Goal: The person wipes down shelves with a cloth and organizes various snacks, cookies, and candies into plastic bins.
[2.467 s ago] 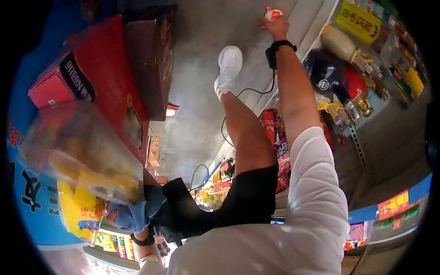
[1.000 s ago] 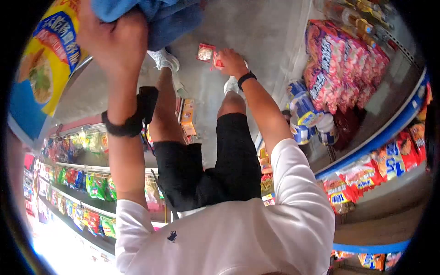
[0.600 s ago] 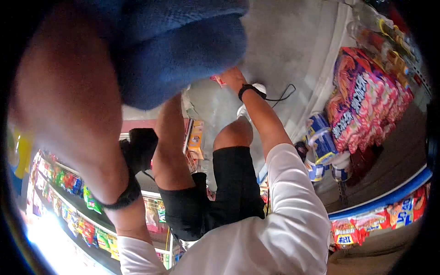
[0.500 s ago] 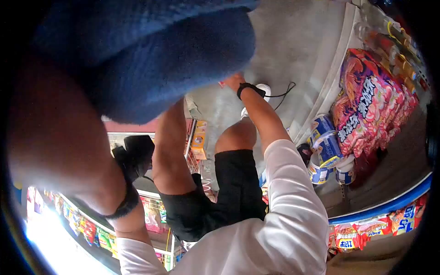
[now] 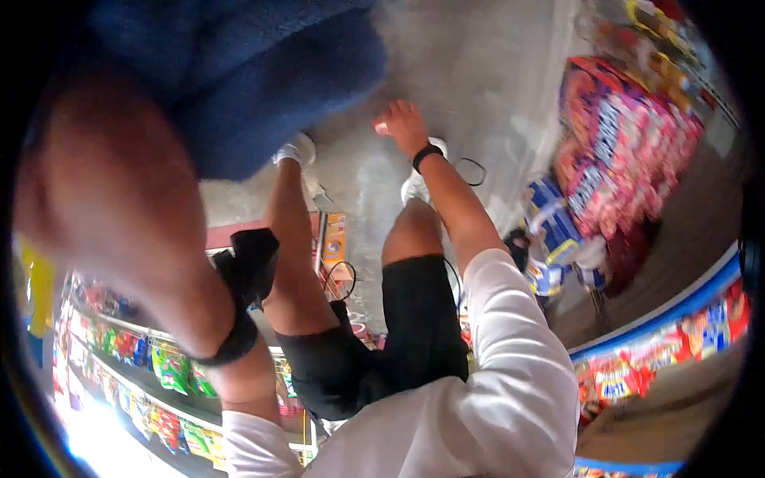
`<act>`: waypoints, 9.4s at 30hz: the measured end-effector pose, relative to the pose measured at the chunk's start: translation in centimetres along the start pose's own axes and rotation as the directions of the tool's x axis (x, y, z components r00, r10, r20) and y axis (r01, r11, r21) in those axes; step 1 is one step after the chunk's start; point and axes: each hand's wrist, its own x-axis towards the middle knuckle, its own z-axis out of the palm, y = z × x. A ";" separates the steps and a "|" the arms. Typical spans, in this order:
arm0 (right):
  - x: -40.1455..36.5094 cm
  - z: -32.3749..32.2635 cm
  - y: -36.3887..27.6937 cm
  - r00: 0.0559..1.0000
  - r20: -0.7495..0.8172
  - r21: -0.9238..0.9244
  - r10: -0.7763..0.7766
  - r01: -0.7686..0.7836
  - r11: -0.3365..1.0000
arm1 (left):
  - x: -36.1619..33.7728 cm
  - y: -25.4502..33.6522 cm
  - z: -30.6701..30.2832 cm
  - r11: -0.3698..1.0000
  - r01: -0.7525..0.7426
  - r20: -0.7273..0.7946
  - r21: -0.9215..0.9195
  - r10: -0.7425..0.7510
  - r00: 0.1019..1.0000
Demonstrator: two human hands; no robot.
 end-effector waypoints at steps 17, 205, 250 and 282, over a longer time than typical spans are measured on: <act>-13.5 -53.8 -3.2 0.850 -0.007 0.589 0.527 -0.423 0.689 | -1.6 8.7 -21.2 0.917 0.145 0.573 -0.370 0.103 0.813; 6.4 -77.7 -43.5 0.674 -0.725 0.169 0.141 -0.025 0.985 | 16.9 -4.8 -52.7 0.982 -0.001 0.696 0.187 -0.132 0.706; 29.1 -75.0 -67.2 0.882 -0.443 -0.095 0.161 -0.225 0.970 | 11.7 -28.7 -73.6 0.964 0.250 0.406 -0.086 -0.195 0.893; 16.5 -82.7 -51.1 0.706 -0.589 0.167 0.393 -0.370 0.914 | 15.5 -21.8 -69.6 0.992 0.002 0.579 -0.125 0.072 0.812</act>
